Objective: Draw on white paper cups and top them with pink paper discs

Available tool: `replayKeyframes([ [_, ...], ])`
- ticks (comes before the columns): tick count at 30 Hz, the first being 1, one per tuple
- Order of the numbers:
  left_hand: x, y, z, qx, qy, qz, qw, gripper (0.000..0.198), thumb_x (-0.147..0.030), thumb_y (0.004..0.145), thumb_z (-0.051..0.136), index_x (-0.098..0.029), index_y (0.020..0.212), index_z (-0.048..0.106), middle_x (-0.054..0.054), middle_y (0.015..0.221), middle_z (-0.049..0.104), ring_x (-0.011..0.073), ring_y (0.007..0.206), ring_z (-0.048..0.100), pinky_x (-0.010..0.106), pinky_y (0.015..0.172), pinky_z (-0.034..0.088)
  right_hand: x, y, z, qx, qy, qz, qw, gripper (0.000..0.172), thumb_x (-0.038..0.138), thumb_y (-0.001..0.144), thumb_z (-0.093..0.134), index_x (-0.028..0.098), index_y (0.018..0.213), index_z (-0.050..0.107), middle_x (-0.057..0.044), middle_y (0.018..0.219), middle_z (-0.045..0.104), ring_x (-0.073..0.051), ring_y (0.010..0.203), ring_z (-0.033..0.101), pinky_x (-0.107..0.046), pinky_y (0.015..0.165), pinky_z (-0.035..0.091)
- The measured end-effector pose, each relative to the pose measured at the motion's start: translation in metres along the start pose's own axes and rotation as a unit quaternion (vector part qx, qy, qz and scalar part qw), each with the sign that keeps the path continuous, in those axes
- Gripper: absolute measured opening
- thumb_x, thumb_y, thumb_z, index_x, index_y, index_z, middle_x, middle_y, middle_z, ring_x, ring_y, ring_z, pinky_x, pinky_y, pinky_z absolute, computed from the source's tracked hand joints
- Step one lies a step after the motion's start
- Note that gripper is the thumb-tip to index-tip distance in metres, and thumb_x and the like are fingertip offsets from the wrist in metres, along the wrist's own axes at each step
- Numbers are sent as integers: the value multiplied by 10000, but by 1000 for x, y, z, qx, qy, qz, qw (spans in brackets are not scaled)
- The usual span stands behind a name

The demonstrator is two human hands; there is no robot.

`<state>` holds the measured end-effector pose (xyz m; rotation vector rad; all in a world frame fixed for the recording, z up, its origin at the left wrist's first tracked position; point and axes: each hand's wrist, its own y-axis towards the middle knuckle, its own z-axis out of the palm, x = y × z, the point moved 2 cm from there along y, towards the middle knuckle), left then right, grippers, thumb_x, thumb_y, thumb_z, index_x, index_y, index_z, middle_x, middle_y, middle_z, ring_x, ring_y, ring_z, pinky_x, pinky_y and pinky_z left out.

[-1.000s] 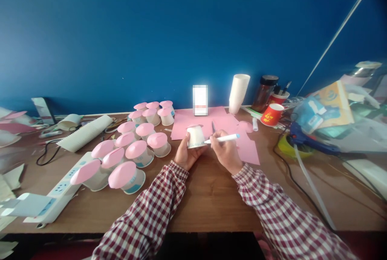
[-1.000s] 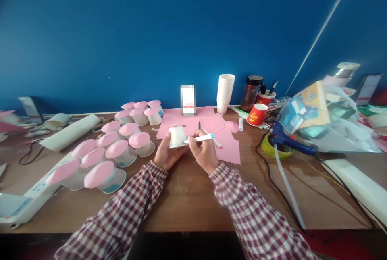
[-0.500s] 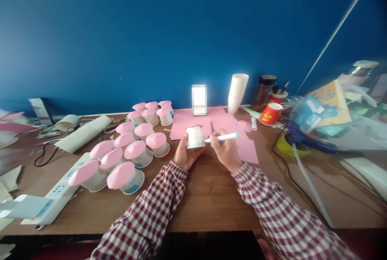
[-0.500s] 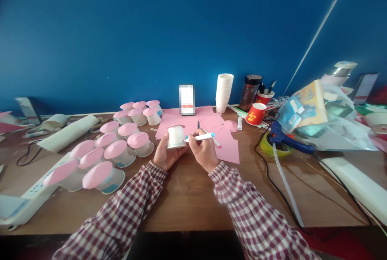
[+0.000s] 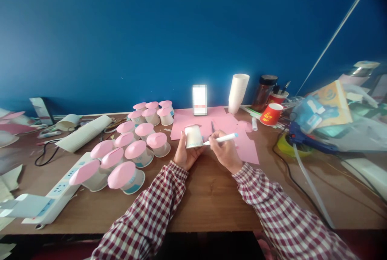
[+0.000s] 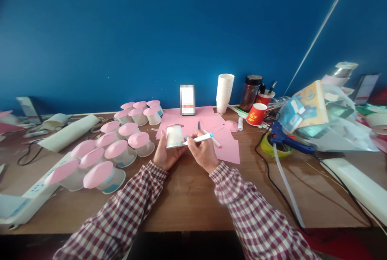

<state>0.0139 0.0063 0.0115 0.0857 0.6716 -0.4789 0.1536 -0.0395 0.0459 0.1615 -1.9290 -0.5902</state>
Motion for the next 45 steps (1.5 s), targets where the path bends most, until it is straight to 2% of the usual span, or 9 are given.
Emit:
replayKeyframes([
  [5,-1,-1,1,-15,3,-5,1000,501,-464,874,508,-139,1255,514,114,985,674,215,886,654,375,846,532,1,0,1,0,11,-2,1000,211,350,871,512,193,730,519,16,577,549,-115,504,506,-218,478,402],
  [21,1,0,-2,6,12,-46,999,492,-468,882,487,-140,1247,529,131,1064,668,227,928,646,393,861,523,1,0,-1,-24,35,4,999,201,351,867,519,196,738,514,8,594,566,-123,515,532,-225,496,429],
  [28,1,1,-2,6,1,-24,1000,460,-462,884,480,-132,1197,551,122,1025,677,240,961,641,412,884,518,5,0,0,11,26,0,1000,206,342,858,515,194,714,512,20,576,511,-115,506,478,-221,466,375],
  [37,1,0,-2,11,-8,-34,999,475,-463,881,481,-119,1201,549,125,1010,674,229,914,641,385,827,528,2,0,0,-9,29,11,999,192,347,862,516,194,746,514,11,593,553,-116,498,500,-222,468,397],
  [45,0,1,-3,3,-29,-30,999,506,-495,871,482,-140,1227,538,110,988,679,220,897,645,368,803,537,1,0,0,19,23,-3,1000,207,349,864,510,195,726,509,16,590,522,-120,517,485,-226,470,376],
])
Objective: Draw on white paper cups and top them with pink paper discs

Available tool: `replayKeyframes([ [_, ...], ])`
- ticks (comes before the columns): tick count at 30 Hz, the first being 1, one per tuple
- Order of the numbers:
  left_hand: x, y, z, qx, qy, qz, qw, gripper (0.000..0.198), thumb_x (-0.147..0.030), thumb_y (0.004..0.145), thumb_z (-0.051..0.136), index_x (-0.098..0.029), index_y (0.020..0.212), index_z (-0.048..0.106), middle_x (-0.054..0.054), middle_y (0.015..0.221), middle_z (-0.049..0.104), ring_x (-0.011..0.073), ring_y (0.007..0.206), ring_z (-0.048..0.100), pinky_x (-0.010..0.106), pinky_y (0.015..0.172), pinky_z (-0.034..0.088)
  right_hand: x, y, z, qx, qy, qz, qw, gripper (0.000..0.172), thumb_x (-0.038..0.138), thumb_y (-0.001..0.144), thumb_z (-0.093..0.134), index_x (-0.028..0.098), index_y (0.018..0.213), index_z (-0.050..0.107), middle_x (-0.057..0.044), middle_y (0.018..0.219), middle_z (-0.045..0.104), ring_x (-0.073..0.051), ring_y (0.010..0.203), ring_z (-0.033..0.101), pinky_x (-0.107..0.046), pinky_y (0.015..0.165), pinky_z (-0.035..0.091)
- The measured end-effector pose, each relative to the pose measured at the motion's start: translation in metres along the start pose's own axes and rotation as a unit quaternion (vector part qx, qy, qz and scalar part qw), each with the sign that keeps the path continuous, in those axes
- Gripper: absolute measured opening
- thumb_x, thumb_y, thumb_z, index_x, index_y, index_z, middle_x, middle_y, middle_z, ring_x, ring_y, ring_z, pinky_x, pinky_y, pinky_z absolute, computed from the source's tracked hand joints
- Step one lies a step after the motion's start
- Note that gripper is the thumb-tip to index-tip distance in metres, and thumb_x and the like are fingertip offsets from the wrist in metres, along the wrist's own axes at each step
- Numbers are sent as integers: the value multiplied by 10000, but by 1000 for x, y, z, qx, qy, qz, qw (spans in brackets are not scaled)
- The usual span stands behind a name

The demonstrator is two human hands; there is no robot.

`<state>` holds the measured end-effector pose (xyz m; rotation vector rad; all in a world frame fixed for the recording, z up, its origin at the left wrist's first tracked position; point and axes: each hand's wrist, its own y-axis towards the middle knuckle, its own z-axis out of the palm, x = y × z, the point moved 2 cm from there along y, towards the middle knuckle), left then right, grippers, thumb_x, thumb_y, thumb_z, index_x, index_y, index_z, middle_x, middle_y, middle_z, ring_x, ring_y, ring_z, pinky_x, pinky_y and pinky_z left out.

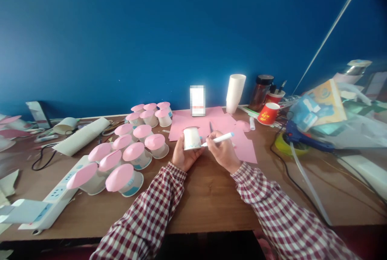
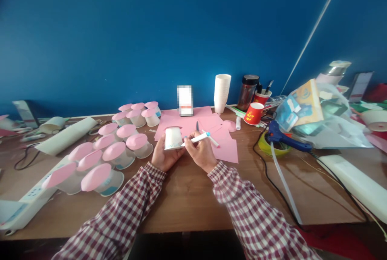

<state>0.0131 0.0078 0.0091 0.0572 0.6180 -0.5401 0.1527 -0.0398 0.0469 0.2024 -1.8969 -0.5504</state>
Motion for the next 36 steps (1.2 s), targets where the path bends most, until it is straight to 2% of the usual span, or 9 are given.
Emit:
replayKeyframes([
  [10,0,-1,0,0,13,12,1000,477,-484,856,532,-147,1192,558,101,1000,675,207,894,649,373,863,531,3,0,0,0,8,1,1000,200,337,858,520,195,718,509,5,615,549,-121,527,506,-224,477,382],
  [16,1,-1,1,-8,31,-2,999,482,-503,855,522,-146,1175,576,105,1001,672,225,913,640,395,841,534,0,0,-1,-37,9,17,999,190,343,858,516,194,739,518,16,573,544,-117,488,502,-220,461,393],
  [22,1,1,-1,-13,21,-1,1000,462,-517,862,499,-127,1083,610,105,968,675,224,915,639,394,872,518,2,1,-2,-10,-7,-1,1000,201,328,853,519,193,704,510,1,602,555,-123,533,514,-216,474,382],
  [26,1,1,-1,-15,14,2,1000,456,-522,864,493,-130,1060,618,97,942,677,215,893,640,362,828,526,2,1,-2,-6,-6,0,1000,203,331,854,517,191,707,511,1,597,556,-126,538,515,-215,479,383],
  [32,1,-1,3,-12,14,-2,1000,450,-515,868,490,-130,1062,617,89,923,671,186,812,635,313,720,533,-3,2,-1,-38,6,20,999,212,351,861,509,193,721,509,21,560,532,-115,487,494,-216,466,382],
  [36,-1,-2,3,-18,11,1,1000,439,-504,873,491,-137,1080,614,80,905,671,172,787,634,283,661,530,-3,2,-1,-26,6,17,1000,216,340,859,512,191,702,504,17,564,528,-116,510,494,-218,484,383],
])
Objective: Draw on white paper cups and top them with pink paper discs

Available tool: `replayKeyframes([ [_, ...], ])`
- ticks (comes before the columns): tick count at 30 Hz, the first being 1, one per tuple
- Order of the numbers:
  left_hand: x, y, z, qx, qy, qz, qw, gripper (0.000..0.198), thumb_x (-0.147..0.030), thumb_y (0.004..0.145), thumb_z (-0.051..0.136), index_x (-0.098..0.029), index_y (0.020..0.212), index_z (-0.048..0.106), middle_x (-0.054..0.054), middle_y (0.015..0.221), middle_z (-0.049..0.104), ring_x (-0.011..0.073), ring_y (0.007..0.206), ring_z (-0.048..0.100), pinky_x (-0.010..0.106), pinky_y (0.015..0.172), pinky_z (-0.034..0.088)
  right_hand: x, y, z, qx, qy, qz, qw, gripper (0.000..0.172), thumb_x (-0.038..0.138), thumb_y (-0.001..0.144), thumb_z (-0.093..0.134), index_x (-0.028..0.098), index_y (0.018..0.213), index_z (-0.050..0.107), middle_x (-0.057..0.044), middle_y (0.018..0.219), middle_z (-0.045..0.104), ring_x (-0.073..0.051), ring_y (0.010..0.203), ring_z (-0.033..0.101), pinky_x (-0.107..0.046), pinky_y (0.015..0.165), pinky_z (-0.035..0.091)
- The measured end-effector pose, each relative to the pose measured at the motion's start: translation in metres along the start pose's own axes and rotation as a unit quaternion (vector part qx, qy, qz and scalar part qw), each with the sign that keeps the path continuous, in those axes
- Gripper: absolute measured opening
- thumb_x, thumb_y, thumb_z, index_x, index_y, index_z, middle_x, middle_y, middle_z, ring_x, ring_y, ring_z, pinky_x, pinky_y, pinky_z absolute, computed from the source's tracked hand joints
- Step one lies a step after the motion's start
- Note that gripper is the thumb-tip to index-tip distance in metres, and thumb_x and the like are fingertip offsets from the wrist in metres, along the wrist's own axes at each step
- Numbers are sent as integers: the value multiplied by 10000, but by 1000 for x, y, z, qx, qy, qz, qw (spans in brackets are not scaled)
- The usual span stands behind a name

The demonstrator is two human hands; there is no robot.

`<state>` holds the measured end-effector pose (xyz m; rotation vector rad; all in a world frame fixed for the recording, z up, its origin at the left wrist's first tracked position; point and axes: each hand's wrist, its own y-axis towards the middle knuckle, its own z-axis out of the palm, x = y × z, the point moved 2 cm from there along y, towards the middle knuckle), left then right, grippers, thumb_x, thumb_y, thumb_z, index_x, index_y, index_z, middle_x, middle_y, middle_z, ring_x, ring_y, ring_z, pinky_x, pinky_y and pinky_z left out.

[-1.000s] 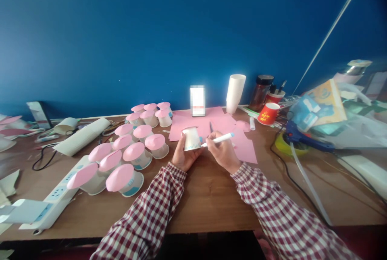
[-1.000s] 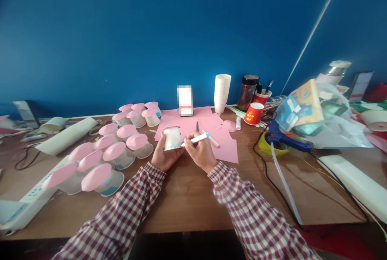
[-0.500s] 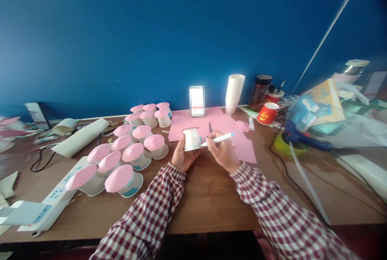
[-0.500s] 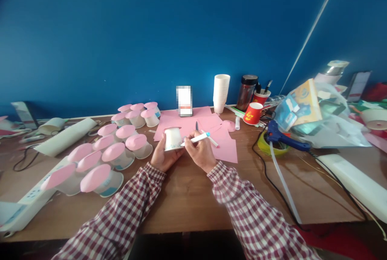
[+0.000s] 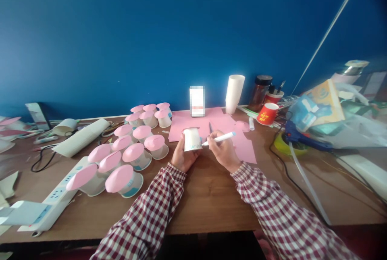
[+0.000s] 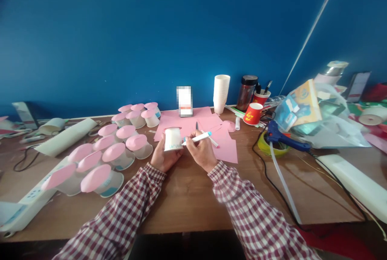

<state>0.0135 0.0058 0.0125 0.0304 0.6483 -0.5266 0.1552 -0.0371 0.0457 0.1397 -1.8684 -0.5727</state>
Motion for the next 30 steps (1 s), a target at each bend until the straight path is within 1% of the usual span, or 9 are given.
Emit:
replayKeyframes([
  [3,-1,0,-1,3,0,1,1000,466,-528,865,488,-141,1093,612,81,905,676,175,798,640,285,673,538,0,0,0,15,1,-3,1000,207,328,855,517,191,700,498,20,562,518,-116,518,487,-218,490,380],
  [6,0,2,-2,11,1,-5,1000,482,-538,872,465,-133,1085,614,96,932,680,190,842,645,305,725,544,0,-1,0,17,4,-5,1000,198,321,858,513,190,710,498,18,576,525,-115,521,489,-218,489,377],
  [12,0,3,-3,11,14,0,1000,469,-497,895,443,-104,1090,609,135,980,684,239,919,649,368,805,538,4,-2,0,20,-17,-30,999,192,300,851,514,192,693,495,21,570,510,-112,512,478,-217,476,360],
  [15,1,3,-2,25,15,9,1000,538,-554,879,427,-94,1089,612,139,979,683,250,931,647,381,826,534,7,-2,1,28,-28,-51,998,191,289,848,514,195,684,491,19,577,513,-114,523,479,-219,478,358],
  [17,1,2,-1,31,21,10,999,537,-555,871,447,-97,1097,612,134,980,683,242,921,647,367,826,534,8,-2,0,32,-32,-53,998,184,287,850,510,195,691,497,15,585,522,-120,539,489,-221,487,366],
  [21,3,1,-1,13,34,-3,999,431,-445,881,508,-121,1151,596,110,983,683,205,879,649,322,796,533,7,-2,0,29,-27,-38,998,173,295,857,508,193,718,509,13,601,533,-119,539,497,-221,493,375],
  [25,3,1,-2,7,36,-13,999,458,-453,878,508,-129,1195,573,109,987,680,198,858,645,323,778,533,6,-2,-1,4,-31,-37,999,173,295,857,511,188,720,513,8,626,539,-118,558,503,-223,518,387],
  [27,3,1,-2,9,31,-11,999,446,-455,875,515,-129,1173,580,105,984,680,199,870,645,335,802,533,6,-2,-1,4,-30,-38,999,174,293,855,513,187,717,512,8,623,538,-117,554,501,-222,512,382],
  [30,3,1,-2,14,15,1,1000,423,-455,867,530,-125,1124,593,99,978,680,207,908,645,367,870,523,6,-1,-1,23,-26,-36,999,180,292,852,512,187,706,507,19,587,520,-111,520,482,-218,483,358],
])
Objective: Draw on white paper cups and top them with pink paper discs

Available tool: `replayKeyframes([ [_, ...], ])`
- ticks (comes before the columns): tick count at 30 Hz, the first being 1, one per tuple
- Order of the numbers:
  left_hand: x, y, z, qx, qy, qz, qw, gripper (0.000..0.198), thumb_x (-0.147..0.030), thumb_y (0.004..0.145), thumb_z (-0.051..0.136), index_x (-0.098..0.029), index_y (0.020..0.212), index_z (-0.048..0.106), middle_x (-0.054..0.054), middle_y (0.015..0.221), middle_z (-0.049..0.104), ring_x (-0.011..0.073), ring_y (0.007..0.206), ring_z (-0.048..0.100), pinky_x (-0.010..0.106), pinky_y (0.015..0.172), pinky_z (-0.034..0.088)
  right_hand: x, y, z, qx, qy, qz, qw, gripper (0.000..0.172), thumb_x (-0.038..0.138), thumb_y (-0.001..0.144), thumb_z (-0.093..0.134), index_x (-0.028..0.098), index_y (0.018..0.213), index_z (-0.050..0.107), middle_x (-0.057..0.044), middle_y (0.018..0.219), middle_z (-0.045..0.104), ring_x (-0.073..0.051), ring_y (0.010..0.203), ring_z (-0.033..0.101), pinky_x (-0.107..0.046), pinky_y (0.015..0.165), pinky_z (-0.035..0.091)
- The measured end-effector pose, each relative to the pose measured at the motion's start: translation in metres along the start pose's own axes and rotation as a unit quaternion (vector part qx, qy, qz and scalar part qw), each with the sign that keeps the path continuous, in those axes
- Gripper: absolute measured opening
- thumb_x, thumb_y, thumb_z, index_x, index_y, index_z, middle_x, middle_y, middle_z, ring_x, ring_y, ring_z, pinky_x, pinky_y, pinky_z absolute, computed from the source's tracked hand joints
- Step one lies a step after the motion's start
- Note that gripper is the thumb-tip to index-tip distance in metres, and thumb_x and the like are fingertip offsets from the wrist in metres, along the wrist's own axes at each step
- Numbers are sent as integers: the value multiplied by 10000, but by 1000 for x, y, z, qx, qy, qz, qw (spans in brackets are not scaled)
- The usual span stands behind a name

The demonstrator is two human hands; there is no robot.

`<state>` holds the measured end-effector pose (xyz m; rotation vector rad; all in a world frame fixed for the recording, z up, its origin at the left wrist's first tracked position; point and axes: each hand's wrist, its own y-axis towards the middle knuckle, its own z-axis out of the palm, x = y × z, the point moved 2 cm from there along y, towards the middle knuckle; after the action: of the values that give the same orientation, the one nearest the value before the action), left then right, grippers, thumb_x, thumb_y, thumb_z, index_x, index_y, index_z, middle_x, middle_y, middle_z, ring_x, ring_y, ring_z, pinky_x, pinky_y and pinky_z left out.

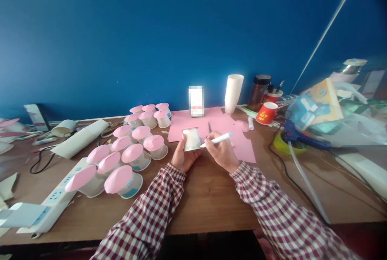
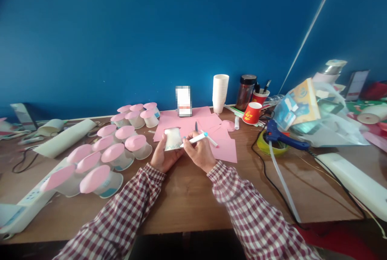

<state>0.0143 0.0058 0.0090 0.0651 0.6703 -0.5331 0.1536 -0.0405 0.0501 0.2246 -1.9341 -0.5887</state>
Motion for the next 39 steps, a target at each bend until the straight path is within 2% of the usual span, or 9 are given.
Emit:
replayKeyframes([
  [4,0,0,0,12,-3,6,1000,425,-457,866,531,-119,1115,595,104,988,679,220,938,641,386,895,517,-1,1,0,8,-2,6,1000,191,300,852,510,191,696,499,20,576,516,-113,515,480,-220,479,354],
  [10,1,0,-1,-1,7,-5,1000,477,-480,858,529,-140,1191,566,116,1052,663,212,908,641,379,854,525,-1,0,-1,-27,7,17,999,182,324,856,509,193,730,515,6,614,556,-125,539,513,-227,501,389],
  [17,-1,1,-1,-8,-2,-1,1000,478,-505,854,524,-142,1159,587,96,979,677,195,881,642,326,802,532,-2,0,0,-4,11,4,1000,190,302,852,516,193,697,499,19,593,525,-109,519,482,-214,482,357],
  [29,-1,-1,1,-11,-1,-8,1000,452,-475,868,516,-130,1152,585,107,1017,671,204,907,643,335,798,548,-4,0,0,-20,19,8,1000,187,305,858,512,196,708,492,18,602,533,-116,533,503,-220,495,379],
  [39,-2,0,0,-17,-7,-2,1000,463,-481,874,499,-127,1160,580,118,999,674,213,890,649,343,779,555,-3,0,1,-5,10,14,1000,187,295,851,517,197,694,489,15,595,535,-117,536,495,-221,497,375],
])
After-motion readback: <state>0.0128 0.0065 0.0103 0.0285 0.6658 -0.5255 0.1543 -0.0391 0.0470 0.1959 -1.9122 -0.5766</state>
